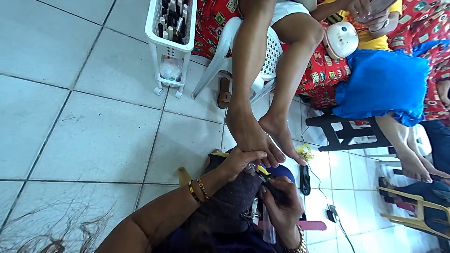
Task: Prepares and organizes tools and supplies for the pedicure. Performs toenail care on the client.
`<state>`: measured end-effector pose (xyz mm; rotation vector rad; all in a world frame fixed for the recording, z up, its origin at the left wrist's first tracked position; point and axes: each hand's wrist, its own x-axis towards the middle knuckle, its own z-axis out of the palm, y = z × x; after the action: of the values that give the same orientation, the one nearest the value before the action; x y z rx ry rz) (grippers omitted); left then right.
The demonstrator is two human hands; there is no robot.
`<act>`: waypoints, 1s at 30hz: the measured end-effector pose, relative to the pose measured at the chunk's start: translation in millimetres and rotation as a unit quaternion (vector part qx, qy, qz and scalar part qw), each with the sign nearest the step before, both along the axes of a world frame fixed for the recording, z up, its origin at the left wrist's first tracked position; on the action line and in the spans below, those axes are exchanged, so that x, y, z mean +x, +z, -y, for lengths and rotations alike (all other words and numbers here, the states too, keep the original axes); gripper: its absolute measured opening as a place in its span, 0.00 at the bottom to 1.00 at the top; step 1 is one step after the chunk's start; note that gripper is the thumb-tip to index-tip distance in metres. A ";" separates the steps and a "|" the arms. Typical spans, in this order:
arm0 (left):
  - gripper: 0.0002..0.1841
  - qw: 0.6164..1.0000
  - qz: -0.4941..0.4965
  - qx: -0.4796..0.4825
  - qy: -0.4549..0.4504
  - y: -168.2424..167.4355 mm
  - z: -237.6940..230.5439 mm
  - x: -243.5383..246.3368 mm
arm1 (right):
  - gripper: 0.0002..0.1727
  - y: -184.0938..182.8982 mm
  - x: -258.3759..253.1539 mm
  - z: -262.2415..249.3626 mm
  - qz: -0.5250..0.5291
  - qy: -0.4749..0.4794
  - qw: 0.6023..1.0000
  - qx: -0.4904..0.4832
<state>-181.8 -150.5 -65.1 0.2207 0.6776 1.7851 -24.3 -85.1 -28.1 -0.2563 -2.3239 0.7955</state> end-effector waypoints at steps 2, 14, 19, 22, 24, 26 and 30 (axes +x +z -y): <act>0.05 1.000 -0.007 0.008 -0.006 -2.4 0.7 -1.1 | 0.10 2.2 2.6 -1.9 -0.005 -0.009 1.000 0.005; 0.05 0.999 -0.024 0.022 -0.010 -8.4 2.2 -2.0 | 0.09 0.8 -1.2 -7.7 -0.013 -0.038 0.998 0.050; 0.05 0.999 -0.036 0.023 -0.004 -9.7 2.6 -2.1 | 0.09 1.2 -2.7 -7.5 -0.002 -0.043 0.997 0.064; 0.06 0.999 -0.038 0.027 -0.002 -9.3 2.6 -2.0 | 0.08 2.5 -3.3 -7.8 0.006 -0.045 0.996 0.076; 0.06 0.999 -0.036 0.026 -0.003 -9.4 2.8 -2.0 | 0.07 2.8 -3.0 -7.9 0.009 -0.044 0.996 0.077; 0.06 0.999 -0.036 0.027 -0.001 -9.3 2.9 -1.7 | 0.07 2.9 -2.8 -7.6 0.011 -0.045 0.996 0.077; 0.06 0.999 -0.036 0.025 -0.001 -9.0 2.9 -1.6 | 0.07 3.0 -3.8 -7.3 0.011 -0.050 0.994 0.093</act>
<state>-183.4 -153.4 -74.0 0.3218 0.6843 1.8004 -28.1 -77.8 -25.2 -0.2966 -2.3662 0.5254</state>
